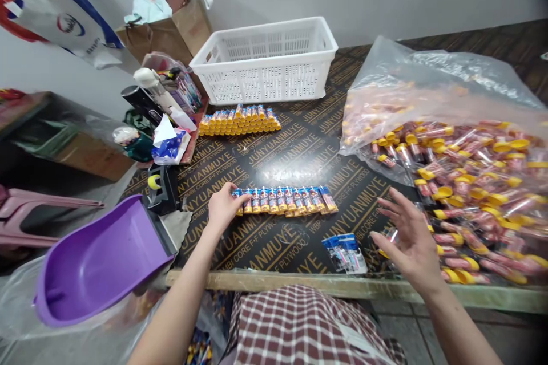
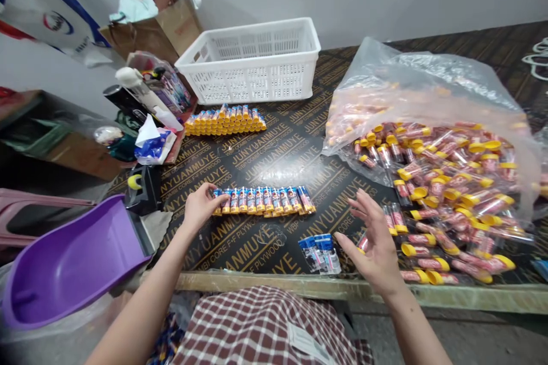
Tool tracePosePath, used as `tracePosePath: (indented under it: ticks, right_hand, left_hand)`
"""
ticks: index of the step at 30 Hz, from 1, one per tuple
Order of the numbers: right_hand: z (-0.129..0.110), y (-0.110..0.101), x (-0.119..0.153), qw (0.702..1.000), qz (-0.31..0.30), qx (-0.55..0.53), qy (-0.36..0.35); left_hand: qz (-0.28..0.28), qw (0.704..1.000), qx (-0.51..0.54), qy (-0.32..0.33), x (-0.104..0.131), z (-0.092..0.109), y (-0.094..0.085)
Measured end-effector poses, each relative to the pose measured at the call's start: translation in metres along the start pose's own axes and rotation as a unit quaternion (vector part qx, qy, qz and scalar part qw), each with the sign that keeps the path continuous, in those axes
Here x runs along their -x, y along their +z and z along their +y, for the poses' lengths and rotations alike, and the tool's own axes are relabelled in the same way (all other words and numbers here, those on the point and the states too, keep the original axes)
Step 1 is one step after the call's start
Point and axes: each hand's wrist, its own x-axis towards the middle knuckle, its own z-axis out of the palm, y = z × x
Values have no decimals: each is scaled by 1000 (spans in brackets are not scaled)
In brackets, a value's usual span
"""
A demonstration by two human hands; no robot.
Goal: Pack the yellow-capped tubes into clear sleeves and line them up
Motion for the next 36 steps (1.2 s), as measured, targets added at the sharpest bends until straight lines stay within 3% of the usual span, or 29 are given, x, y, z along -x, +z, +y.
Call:
tracePosePath:
  ticks: [4,8,10,13,14,17,20,25,31,36]
  right_hand:
    - [0,-12,1,999,24,47,-5]
    - [6,-30,-1,985,77,157,-7]
    - [11,-36,-2,967,76,241,6]
    - [19,-38,-3,920,10,386,60]
    - [21,-38,-1,899,-25,430,84]
    - [23,-34,7,836,-118,518,137]
    - [25,-30,18,813,-156,541,147]
    - [30,-26,25,832,-155,511,153]
    - [25,-24,20,935,-40,329,128]
    - [14,-13,18,972,5,201,119]
  left_hand:
    - [34,998,-44,30,8,7,-4]
    - [121,987,62,85,33,38,1]
    - [75,974,145,154,54,63,17]
    - [-145,941,174,253,88,103,53]
    - [-184,937,145,258,96,113,65]
    - [-226,941,55,247,108,129,91]
    - [-226,946,39,230,108,129,97]
    - [-213,949,94,213,106,124,95]
    - [-237,933,213,166,107,121,93]
    - [-248,921,267,138,107,117,97]
